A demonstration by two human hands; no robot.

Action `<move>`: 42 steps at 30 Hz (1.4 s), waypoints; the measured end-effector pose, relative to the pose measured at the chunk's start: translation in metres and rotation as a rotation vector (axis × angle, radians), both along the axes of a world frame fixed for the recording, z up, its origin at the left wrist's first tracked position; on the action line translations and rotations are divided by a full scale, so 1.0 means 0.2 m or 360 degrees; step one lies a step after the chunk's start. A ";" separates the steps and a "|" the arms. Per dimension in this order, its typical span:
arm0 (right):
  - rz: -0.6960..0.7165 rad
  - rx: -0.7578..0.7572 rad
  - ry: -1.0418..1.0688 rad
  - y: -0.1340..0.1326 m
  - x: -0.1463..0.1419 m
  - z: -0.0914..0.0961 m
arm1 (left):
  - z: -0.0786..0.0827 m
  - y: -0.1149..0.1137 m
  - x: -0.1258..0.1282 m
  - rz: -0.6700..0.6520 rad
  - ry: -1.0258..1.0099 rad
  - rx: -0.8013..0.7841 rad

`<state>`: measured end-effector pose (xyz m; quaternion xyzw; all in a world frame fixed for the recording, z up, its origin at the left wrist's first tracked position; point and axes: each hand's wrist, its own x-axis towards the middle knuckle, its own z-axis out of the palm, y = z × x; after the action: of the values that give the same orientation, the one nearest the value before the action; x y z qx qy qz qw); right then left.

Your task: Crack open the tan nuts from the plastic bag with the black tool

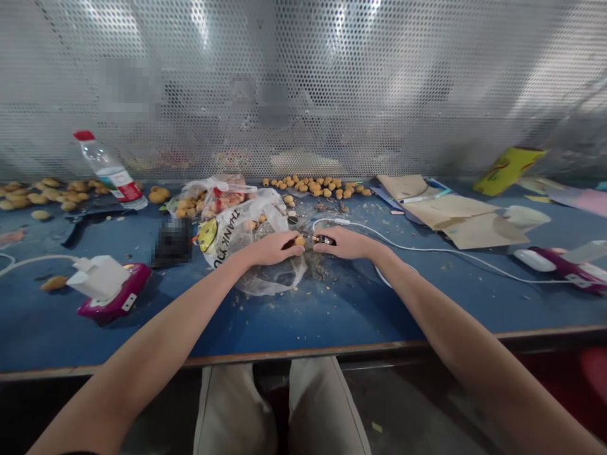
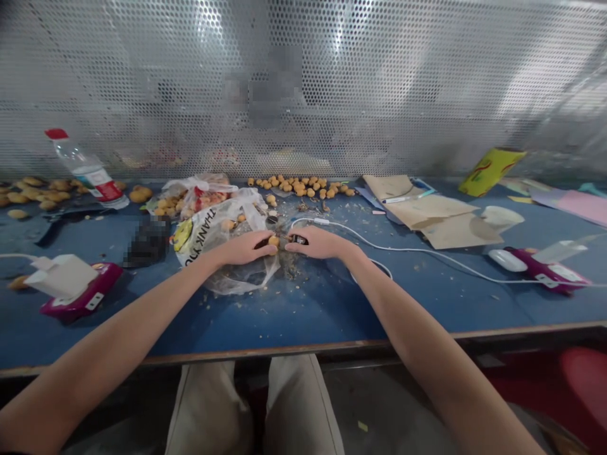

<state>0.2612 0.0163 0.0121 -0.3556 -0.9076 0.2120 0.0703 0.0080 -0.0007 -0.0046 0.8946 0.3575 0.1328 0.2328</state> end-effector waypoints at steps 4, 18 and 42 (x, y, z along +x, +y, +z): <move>-0.0027 -0.0009 -0.0031 0.02 0.00 -0.02 | 0.00 0.02 -0.01 -0.0027 0.0048 -0.0013; 0.0053 0.0021 0.0045 0.02 0.00 -0.02 | 0.01 0.02 -0.01 -0.0031 0.0121 -0.0031; -0.0004 -0.0034 -0.0039 0.01 -0.02 0.01 | 0.00 0.00 -0.01 -0.0030 0.0004 0.0100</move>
<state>0.2569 0.0183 0.0144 -0.3602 -0.9056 0.2171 0.0557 0.0063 -0.0001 -0.0045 0.9050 0.3449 0.1408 0.2053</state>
